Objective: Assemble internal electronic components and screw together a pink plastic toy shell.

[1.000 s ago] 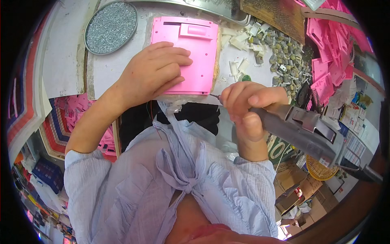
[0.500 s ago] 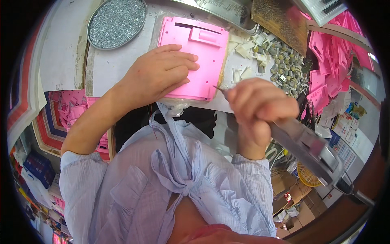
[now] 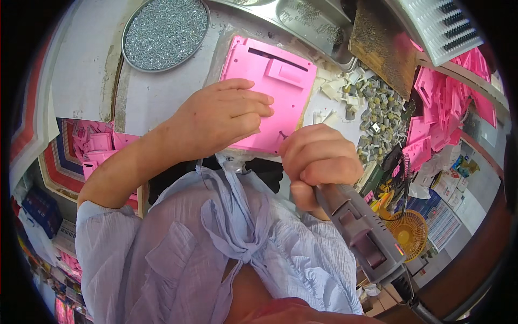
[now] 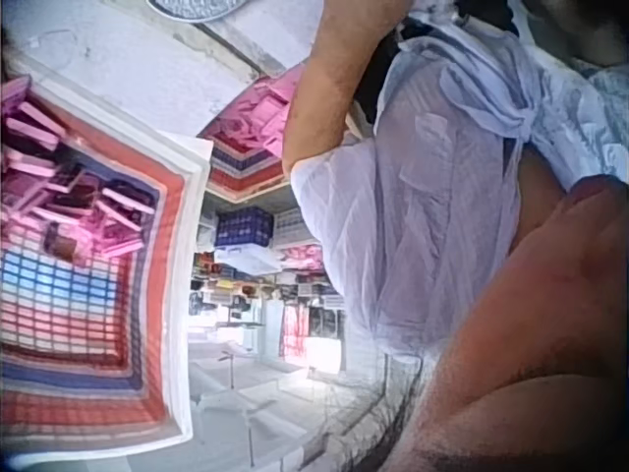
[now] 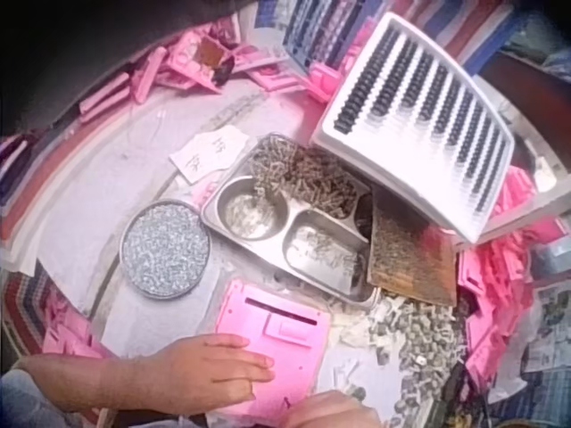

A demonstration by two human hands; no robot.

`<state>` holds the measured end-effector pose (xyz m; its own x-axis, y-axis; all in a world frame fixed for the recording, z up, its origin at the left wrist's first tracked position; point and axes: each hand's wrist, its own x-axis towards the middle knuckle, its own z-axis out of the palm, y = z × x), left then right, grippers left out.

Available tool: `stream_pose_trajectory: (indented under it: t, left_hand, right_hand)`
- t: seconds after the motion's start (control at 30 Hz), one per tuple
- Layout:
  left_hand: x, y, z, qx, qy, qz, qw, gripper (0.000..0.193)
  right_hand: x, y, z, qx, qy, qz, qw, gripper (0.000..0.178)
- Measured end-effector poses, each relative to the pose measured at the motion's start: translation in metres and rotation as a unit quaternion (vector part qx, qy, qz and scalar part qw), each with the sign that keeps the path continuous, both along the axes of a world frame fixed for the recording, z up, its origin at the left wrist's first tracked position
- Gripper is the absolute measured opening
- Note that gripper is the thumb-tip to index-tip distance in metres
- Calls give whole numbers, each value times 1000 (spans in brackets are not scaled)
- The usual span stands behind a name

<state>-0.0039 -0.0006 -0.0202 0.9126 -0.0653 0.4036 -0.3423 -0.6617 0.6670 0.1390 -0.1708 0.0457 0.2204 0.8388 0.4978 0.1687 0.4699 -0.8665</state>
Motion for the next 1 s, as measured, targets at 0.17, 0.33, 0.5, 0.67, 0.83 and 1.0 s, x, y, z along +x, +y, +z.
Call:
stream_pose_trajectory:
  t: [0.17, 0.33, 0.5, 0.67, 0.83, 1.0]
  left_hand:
    - [1, 1, 1, 7, -1, -5, 1000, 20]
    - [0, 0, 1, 7, 13, -3, 1000, 19]
    - [2, 0, 2, 7, 16, -4, 1000, 19]
    - [0, 0, 2, -1, 3, 4, 1000, 19]
    - [0, 1, 3, 3, 14, -7, 1000, 19]
    - [1, 0, 2, 4, 24, -7, 1000, 17]
  right_hand:
    - [24, 4, 1, 58, 81, 61, 993, 16]
    - [40, 18, -10, 61, 23, -29, 997, 19]
    - [39, 24, -10, 32, 38, -12, 999, 17]
    - [63, 39, 12, 53, 125, -57, 989, 31]
    - [81, 58, -4, 41, 99, -44, 993, 22]
    - [81, 61, -15, 7, 77, -47, 996, 20]
